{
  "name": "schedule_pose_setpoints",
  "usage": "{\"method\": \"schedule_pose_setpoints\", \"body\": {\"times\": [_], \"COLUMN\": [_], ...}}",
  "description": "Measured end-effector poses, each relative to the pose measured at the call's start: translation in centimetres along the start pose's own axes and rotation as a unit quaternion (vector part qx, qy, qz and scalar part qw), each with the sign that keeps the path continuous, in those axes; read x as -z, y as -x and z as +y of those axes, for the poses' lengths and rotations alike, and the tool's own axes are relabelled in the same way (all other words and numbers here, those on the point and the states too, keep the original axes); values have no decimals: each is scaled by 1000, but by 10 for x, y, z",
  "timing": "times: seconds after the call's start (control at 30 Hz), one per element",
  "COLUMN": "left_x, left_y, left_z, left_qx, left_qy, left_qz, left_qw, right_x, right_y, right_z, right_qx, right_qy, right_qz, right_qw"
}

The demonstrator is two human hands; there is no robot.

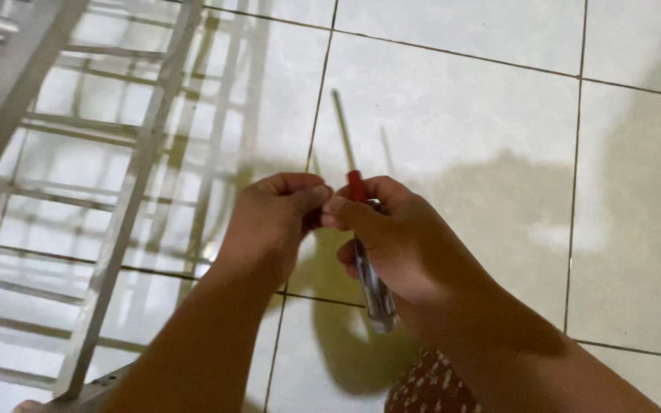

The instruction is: The person assembles a metal dish rack by inserting and tightening screws into the frame using a screwdriver. They align the rack components, secure joints, and adjust parts to ensure stability.

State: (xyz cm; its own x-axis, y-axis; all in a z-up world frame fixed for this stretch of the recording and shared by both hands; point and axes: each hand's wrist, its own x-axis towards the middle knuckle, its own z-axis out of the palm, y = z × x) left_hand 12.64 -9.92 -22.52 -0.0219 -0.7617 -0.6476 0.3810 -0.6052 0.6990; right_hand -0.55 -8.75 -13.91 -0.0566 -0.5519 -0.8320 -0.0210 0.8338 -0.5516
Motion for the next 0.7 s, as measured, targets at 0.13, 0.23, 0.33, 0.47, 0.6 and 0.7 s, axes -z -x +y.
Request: {"method": "schedule_pose_setpoints", "body": {"times": [0.13, 0.23, 0.33, 0.47, 0.6, 0.7], "left_x": [12, 23, 34, 48, 68, 81], "left_y": [51, 88, 122, 168, 203, 217], "left_z": [7, 20, 34, 43, 44, 46], "left_qx": [12, 23, 17, 28, 33, 28], "left_qy": [44, 71, 94, 153, 147, 188], "left_qz": [-105, -118, -83, -48, -44, -37], "left_qw": [993, 990, 992, 987, 988, 981], "right_x": [0, -8, -22, -44, -63, -76], "right_y": [25, 42, 68, 107, 132, 147], "right_z": [9, 16, 21, 38, 55, 68], "right_qx": [85, 78, 91, 119, 153, 146], "right_qy": [-27, 5, -21, -49, -55, -54], "right_qz": [-35, -20, -43, -105, -102, -72], "right_qw": [995, 997, 995, 986, 982, 985]}}
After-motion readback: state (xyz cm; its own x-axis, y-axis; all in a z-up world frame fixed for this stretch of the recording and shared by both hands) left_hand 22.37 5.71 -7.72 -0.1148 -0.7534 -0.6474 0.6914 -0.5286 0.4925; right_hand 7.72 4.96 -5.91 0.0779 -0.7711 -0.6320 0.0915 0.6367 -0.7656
